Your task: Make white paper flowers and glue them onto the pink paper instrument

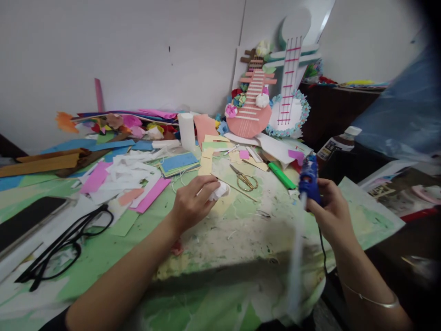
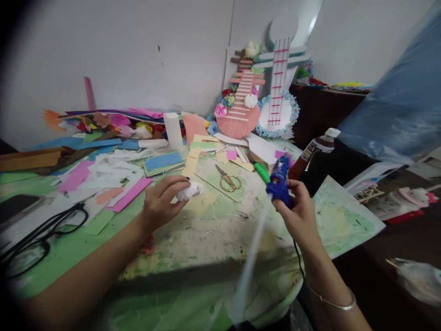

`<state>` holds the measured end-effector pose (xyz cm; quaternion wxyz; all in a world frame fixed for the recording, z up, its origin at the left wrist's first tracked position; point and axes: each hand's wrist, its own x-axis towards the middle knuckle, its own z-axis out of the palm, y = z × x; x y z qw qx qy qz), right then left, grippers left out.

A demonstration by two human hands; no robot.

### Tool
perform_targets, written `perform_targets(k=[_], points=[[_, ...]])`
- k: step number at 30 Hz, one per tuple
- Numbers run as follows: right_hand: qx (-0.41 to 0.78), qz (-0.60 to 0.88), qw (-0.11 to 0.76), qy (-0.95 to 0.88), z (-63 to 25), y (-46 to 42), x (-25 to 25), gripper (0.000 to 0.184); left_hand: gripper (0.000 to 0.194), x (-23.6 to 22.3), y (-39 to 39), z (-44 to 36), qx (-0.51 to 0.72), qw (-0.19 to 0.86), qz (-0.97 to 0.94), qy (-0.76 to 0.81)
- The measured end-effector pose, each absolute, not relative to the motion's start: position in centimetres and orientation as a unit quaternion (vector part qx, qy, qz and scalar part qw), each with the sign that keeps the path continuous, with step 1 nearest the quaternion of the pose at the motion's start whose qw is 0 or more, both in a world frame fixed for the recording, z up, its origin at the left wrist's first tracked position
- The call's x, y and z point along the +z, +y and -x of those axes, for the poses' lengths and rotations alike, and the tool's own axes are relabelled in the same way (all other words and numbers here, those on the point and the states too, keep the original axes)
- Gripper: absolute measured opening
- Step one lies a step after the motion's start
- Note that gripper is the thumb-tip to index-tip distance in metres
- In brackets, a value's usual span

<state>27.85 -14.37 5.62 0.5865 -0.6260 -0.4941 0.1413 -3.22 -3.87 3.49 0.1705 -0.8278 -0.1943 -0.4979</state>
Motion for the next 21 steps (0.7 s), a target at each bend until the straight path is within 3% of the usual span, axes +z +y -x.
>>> perform_targets(k=[5,11,21], points=[[0.284,0.465,0.727,-0.419,-23.9,-16.9,7.3,0.018,0.028,3.5,-4.1,3.3,-0.512,0.174,0.820,-0.186],[0.419,0.406,0.640,-0.499,-19.7,-19.7,5.7,0.024,0.024,3.8,-4.5,3.3,-0.533,0.177,0.814,-0.147],[0.382,0.469,0.598,-0.526,-15.4,-20.0,4.4,0.020,0.023,3.8,-4.7,3.4,-0.540,0.200,0.811,-0.104]])
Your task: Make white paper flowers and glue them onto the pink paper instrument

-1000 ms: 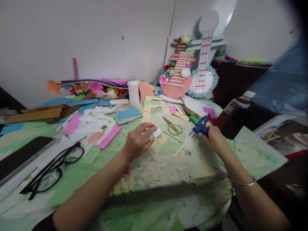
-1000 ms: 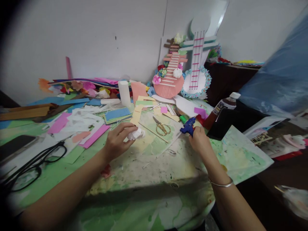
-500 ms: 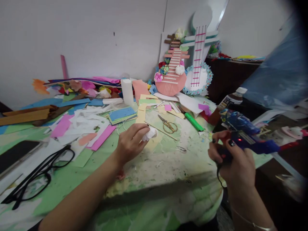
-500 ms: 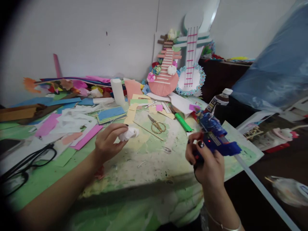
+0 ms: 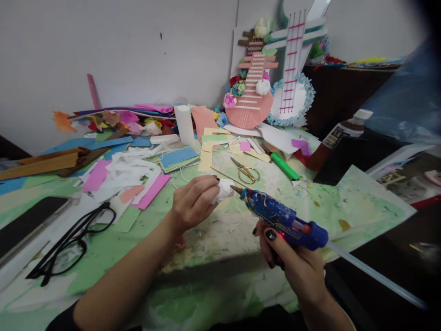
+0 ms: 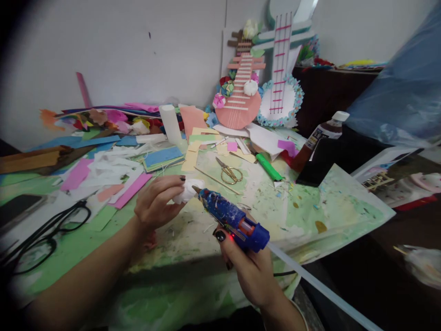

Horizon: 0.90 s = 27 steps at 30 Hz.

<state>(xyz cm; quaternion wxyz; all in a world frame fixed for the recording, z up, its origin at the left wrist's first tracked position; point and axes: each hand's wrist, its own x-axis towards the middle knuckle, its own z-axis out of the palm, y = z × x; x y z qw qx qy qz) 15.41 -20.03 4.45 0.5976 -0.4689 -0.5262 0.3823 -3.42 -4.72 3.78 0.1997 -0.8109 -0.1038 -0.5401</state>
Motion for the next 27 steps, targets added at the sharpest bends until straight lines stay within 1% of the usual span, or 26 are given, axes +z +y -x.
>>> perform_targets(k=[6,10,17,21,27], points=[[0.338,0.498,0.600,-0.527,-15.17,-20.12,4.38,0.027,0.022,4.09,-4.81,3.40,-0.551,0.206,0.803,-0.096],[0.337,0.518,0.594,-0.515,-15.24,-20.25,4.03,0.027,0.022,4.28,-4.88,3.31,-0.554,0.207,0.802,-0.089],[0.352,0.511,0.594,-0.511,-15.29,-20.23,3.98,0.024,0.022,4.14,-4.81,3.40,-0.549,0.208,0.804,-0.095],[0.350,0.510,0.596,-0.512,-15.31,-20.26,4.03,0.023,0.019,4.00,-4.70,3.48,-0.552,0.211,0.801,-0.095],[0.347,0.510,0.598,-0.512,-15.27,-20.12,4.16,0.024,0.021,4.15,-4.78,3.48,-0.550,0.213,0.803,-0.088]])
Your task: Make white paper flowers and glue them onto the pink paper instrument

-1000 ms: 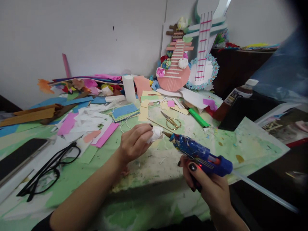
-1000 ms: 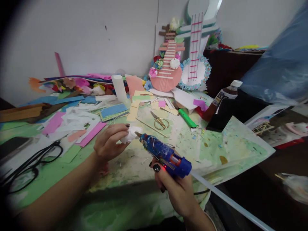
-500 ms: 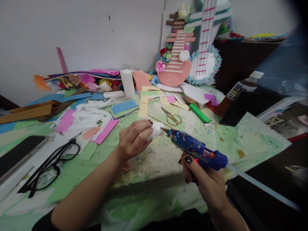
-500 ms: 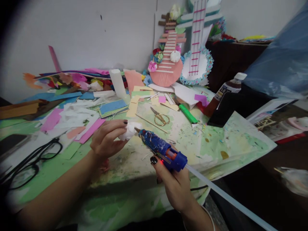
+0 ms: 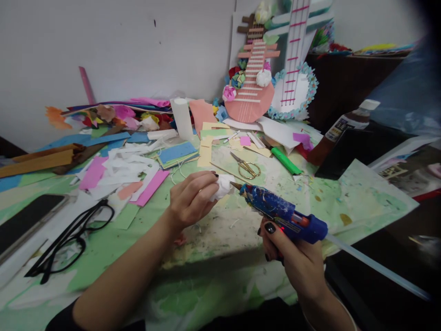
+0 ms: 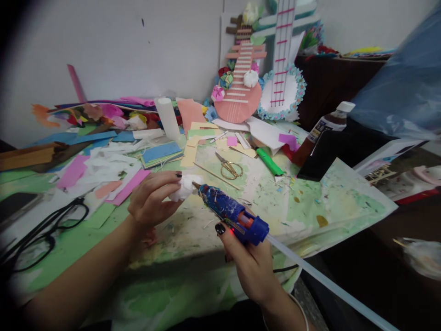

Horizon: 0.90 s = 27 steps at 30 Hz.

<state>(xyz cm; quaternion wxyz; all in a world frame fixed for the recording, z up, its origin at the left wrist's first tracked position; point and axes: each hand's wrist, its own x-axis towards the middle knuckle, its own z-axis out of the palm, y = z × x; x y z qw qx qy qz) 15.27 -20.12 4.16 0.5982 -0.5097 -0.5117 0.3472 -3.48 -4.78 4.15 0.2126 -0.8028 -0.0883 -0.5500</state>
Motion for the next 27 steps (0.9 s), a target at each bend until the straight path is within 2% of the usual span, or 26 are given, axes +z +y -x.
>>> perform_targets(k=[9,16,27], points=[[0.345,0.518,0.586,-0.519,-15.34,-20.17,4.12,0.029,0.021,4.34,-4.87,3.30,-0.549,0.216,0.802,-0.089],[0.353,0.509,0.599,-0.508,-15.26,-20.09,4.19,0.024,0.023,4.43,-4.98,3.33,-0.551,0.214,0.803,-0.083],[0.356,0.510,0.594,-0.510,-15.33,-20.20,4.06,0.026,0.022,4.33,-4.90,3.34,-0.554,0.219,0.799,-0.088]])
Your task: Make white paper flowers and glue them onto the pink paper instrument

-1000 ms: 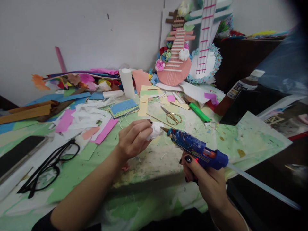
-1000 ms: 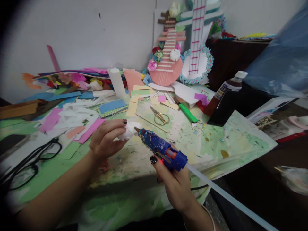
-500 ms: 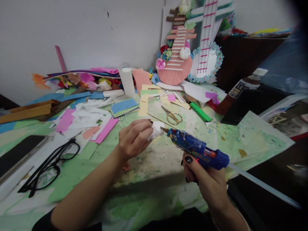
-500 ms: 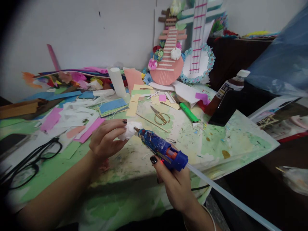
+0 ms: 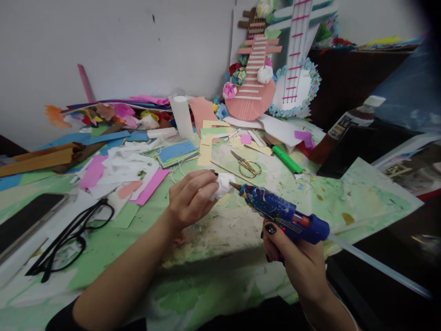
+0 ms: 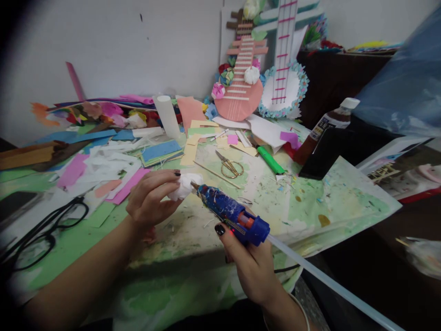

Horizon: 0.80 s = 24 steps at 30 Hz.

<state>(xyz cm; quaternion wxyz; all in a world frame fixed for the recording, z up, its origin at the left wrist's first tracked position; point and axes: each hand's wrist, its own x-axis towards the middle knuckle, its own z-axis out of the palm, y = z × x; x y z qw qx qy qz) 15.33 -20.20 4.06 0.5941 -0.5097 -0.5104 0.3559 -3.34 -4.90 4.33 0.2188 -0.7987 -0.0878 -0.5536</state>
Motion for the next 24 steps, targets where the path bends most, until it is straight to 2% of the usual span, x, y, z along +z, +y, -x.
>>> perform_targets(k=[15,24], points=[[0.361,0.510,0.593,-0.508,-15.39,-20.56,3.73,0.015,0.024,4.27,-4.92,3.55,-0.555,0.224,0.794,-0.111],[0.359,0.508,0.596,-0.508,-15.32,-20.45,3.62,0.016,0.022,4.33,-4.98,3.44,-0.554,0.230,0.791,-0.123]])
